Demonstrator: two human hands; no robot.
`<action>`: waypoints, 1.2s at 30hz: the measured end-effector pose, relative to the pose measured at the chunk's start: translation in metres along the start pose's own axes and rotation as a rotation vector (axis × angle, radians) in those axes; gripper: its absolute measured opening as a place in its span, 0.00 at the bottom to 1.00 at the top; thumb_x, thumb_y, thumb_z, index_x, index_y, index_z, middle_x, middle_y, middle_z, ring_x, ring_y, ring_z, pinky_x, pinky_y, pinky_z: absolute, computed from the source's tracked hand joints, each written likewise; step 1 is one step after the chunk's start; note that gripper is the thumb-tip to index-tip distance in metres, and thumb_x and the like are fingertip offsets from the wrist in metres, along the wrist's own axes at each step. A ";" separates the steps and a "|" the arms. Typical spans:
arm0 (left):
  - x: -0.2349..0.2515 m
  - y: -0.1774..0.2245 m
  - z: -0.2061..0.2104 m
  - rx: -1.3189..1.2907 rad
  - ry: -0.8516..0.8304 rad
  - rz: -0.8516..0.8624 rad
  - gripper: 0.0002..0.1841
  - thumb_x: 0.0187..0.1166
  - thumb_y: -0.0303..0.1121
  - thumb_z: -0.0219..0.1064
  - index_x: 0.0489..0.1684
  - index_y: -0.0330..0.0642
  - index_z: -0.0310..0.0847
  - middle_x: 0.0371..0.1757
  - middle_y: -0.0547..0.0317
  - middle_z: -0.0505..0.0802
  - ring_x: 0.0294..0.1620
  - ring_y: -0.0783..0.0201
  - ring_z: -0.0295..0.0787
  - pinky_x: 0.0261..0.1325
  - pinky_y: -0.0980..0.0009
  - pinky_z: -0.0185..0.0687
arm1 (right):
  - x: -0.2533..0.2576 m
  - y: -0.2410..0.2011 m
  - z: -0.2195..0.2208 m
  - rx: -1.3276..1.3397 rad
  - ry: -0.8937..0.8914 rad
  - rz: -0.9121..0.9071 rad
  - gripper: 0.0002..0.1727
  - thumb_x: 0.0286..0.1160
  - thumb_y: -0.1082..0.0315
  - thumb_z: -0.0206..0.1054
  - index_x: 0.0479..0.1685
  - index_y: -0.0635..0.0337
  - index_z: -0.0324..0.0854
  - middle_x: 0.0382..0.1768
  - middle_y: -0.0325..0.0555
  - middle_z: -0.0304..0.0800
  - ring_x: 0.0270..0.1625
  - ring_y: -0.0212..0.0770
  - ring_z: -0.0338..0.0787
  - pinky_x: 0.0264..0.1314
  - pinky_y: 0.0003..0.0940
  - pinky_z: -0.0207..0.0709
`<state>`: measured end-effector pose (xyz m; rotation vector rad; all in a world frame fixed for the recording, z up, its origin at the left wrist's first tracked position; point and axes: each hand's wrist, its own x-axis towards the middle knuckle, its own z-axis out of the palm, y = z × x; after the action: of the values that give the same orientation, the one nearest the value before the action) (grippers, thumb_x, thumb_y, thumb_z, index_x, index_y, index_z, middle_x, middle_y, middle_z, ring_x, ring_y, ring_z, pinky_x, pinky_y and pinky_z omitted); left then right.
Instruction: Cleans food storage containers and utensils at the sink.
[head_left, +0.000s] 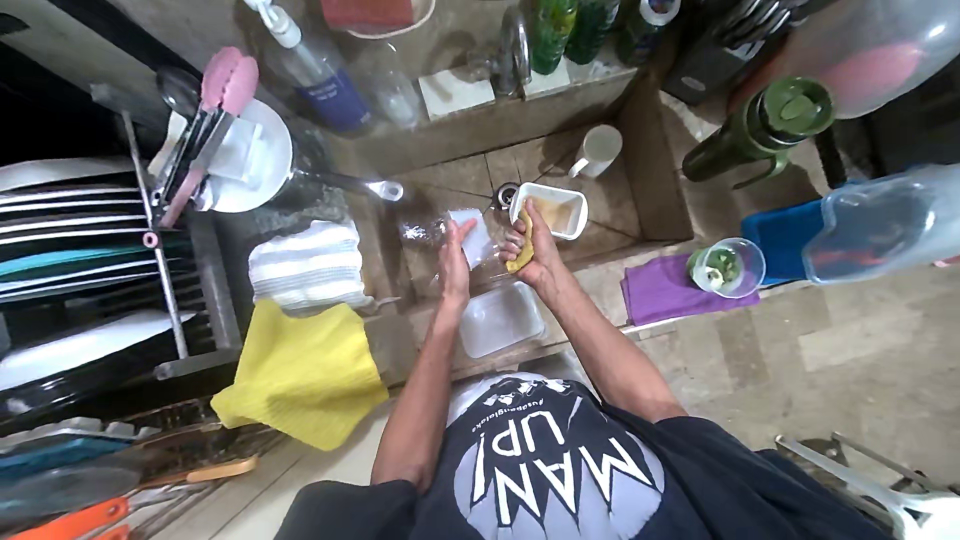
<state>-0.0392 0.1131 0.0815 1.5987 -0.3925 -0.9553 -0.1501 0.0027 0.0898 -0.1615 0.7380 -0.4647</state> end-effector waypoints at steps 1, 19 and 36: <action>0.000 0.000 0.000 -0.021 -0.005 0.001 0.41 0.92 0.61 0.24 0.77 0.45 0.80 0.74 0.55 0.88 0.73 0.61 0.83 0.73 0.55 0.79 | -0.001 0.000 0.000 -0.004 0.010 0.003 0.30 0.85 0.35 0.52 0.15 0.42 0.65 0.09 0.29 0.59 0.10 0.28 0.61 0.13 0.24 0.61; 0.004 0.018 0.010 -0.396 0.032 0.031 0.35 0.87 0.22 0.55 0.93 0.47 0.46 0.67 0.44 0.89 0.57 0.53 0.93 0.56 0.56 0.91 | 0.016 -0.029 0.015 -0.409 0.177 -0.460 0.24 0.92 0.49 0.50 0.72 0.56 0.69 0.49 0.49 0.88 0.38 0.41 0.88 0.38 0.38 0.86; 0.006 0.008 0.027 0.014 -0.041 0.176 0.25 0.80 0.18 0.59 0.80 0.32 0.73 0.65 0.44 0.91 0.61 0.60 0.91 0.66 0.61 0.87 | 0.027 -0.018 0.039 -1.522 0.044 -0.728 0.21 0.88 0.58 0.55 0.52 0.57 0.93 0.60 0.45 0.94 0.60 0.40 0.92 0.66 0.48 0.81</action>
<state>-0.0536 0.0888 0.0870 1.5318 -0.5600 -0.8533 -0.1127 -0.0268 0.1072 -1.8914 0.9347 -0.4939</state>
